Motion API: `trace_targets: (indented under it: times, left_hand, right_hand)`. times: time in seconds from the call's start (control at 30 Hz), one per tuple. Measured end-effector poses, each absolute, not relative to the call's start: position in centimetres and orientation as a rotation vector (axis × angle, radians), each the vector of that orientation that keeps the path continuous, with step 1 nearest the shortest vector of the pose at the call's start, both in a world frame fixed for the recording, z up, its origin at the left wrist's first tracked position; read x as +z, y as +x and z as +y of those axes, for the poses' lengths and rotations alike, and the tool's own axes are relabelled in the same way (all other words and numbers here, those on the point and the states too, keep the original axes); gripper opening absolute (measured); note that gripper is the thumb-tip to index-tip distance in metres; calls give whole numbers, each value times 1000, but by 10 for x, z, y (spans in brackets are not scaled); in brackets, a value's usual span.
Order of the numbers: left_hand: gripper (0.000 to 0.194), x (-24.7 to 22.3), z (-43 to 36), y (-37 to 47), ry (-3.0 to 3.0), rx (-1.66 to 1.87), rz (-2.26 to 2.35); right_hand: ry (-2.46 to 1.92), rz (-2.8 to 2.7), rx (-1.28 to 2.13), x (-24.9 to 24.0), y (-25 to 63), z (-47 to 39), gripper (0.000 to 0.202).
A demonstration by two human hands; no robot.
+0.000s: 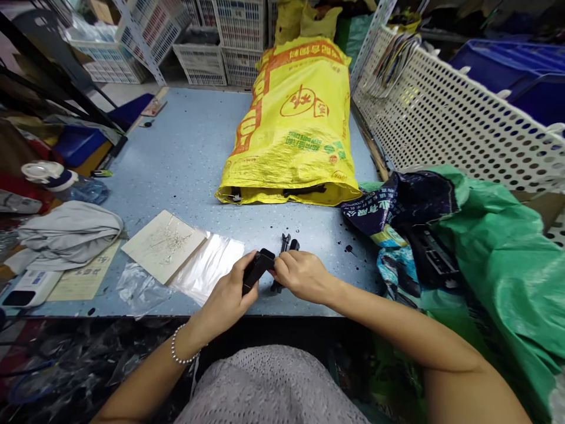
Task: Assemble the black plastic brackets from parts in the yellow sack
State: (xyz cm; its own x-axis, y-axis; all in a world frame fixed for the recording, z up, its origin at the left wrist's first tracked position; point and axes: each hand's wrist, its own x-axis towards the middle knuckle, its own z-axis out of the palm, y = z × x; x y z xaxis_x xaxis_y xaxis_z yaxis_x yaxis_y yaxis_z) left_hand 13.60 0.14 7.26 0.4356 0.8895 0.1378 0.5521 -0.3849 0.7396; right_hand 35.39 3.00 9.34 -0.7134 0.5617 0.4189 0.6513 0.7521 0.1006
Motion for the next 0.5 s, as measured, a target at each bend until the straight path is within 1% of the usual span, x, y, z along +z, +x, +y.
trace_targets:
  times: [0.17,0.27,0.3,0.37,0.43,0.47,0.5]
  left_hand:
    - [67,71,1,138,2070,780,1183]
    - [69,73,2,138,1970,777,1228]
    - [70,73,2,137,1950,775,1238]
    - [69,72,2,137,1943,787,1229]
    - [67,71,3,136,1956,815,1195]
    - [66,71,4,136,1958,824,1178]
    - [66,71,5,135,1955,829,1164]
  right_hand:
    - [-896,-2596,-167,94,357,37,31]
    - [-1006,-2545,115,95,359,39,35]
    - [-1054,-2509,298,96,360,39,37]
    - [-1145,-2333,840,96,360,39,43]
    - [-1161,-2021,1462,96,359,38,50]
    - [-1136,-1857,1711,95,358,38,52]
    - [-1107,-1725,1882,94,357,38,54]
